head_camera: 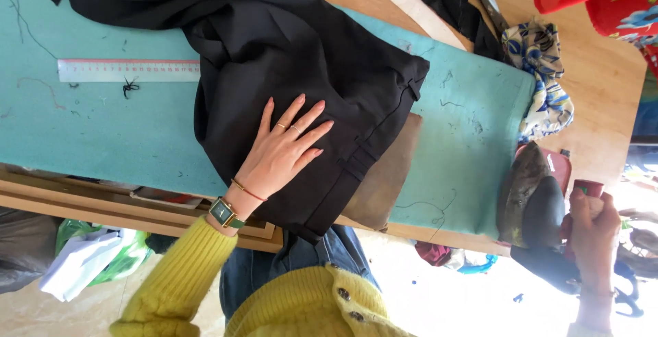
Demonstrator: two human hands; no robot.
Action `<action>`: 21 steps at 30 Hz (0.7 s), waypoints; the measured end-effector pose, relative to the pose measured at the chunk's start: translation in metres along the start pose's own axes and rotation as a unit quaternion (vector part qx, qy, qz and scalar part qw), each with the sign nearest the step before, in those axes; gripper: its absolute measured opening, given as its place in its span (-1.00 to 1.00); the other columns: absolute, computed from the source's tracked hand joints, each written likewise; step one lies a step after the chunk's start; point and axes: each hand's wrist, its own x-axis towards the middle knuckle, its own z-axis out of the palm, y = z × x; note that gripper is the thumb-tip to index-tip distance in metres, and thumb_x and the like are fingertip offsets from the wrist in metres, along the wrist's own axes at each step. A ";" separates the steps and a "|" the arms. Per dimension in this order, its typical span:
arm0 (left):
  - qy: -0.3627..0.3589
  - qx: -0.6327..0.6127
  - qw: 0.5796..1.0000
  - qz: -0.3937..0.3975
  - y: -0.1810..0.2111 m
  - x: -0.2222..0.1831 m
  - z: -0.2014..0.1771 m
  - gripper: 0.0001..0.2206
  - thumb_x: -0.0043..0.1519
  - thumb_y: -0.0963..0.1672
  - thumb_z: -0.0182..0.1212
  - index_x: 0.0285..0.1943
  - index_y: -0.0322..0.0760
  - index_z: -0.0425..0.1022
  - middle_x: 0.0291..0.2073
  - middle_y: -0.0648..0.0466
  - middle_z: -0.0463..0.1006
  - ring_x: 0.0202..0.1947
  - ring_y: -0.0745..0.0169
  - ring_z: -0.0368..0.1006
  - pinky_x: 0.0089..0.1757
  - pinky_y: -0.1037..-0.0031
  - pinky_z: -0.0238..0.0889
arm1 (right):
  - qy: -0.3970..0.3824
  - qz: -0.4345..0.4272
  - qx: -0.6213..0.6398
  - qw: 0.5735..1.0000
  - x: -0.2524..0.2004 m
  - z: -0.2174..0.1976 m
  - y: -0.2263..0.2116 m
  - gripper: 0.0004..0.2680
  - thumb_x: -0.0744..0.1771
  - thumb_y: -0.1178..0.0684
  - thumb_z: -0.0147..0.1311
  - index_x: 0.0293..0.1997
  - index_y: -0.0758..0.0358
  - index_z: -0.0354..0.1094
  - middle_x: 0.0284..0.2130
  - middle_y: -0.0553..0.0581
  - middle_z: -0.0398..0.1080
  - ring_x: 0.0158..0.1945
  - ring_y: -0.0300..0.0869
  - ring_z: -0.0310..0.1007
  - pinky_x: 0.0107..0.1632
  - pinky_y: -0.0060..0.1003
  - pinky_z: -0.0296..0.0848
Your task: Ironing a pair of black trousers and pressing a decorative fabric patch onto them using a steam iron at a workbench.
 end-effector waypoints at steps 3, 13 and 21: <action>0.003 -0.031 1.000 -0.002 -0.002 0.001 0.001 -0.55 0.35 0.00 0.21 0.44 0.02 0.39 0.54 0.11 0.11 0.54 -0.03 -0.05 0.32 -0.25 -0.07 | -0.020 -0.081 -0.032 0.996 -0.010 -0.002 0.003 -0.89 0.52 0.07 -0.05 -0.02 0.27 0.31 -0.49 0.24 0.36 -0.51 -0.03 0.33 -0.37 -0.11 0.30; 0.015 -0.061 0.998 -0.014 -0.005 0.000 0.002 -0.54 0.30 -0.09 0.20 0.43 0.02 0.41 0.52 0.16 0.15 0.51 -0.02 0.04 0.31 -0.20 0.00 | -0.158 -0.353 -0.225 0.894 -0.080 0.073 -0.167 -0.74 0.38 -0.21 0.02 0.01 0.13 0.32 -0.75 0.06 0.39 -0.76 -0.21 0.45 -0.71 -0.30 0.39; -0.031 -0.119 0.991 -0.057 -0.009 -0.007 0.027 -0.49 0.32 -0.03 0.08 0.51 0.23 0.24 0.60 0.32 -0.05 0.58 0.12 -0.24 0.36 -0.18 -0.31 | -0.121 -0.277 -0.241 0.922 -0.091 0.076 -0.151 -0.68 0.30 -0.34 0.16 0.00 -0.01 0.38 -0.51 0.28 0.57 -0.27 0.18 0.64 -0.19 -0.03 0.54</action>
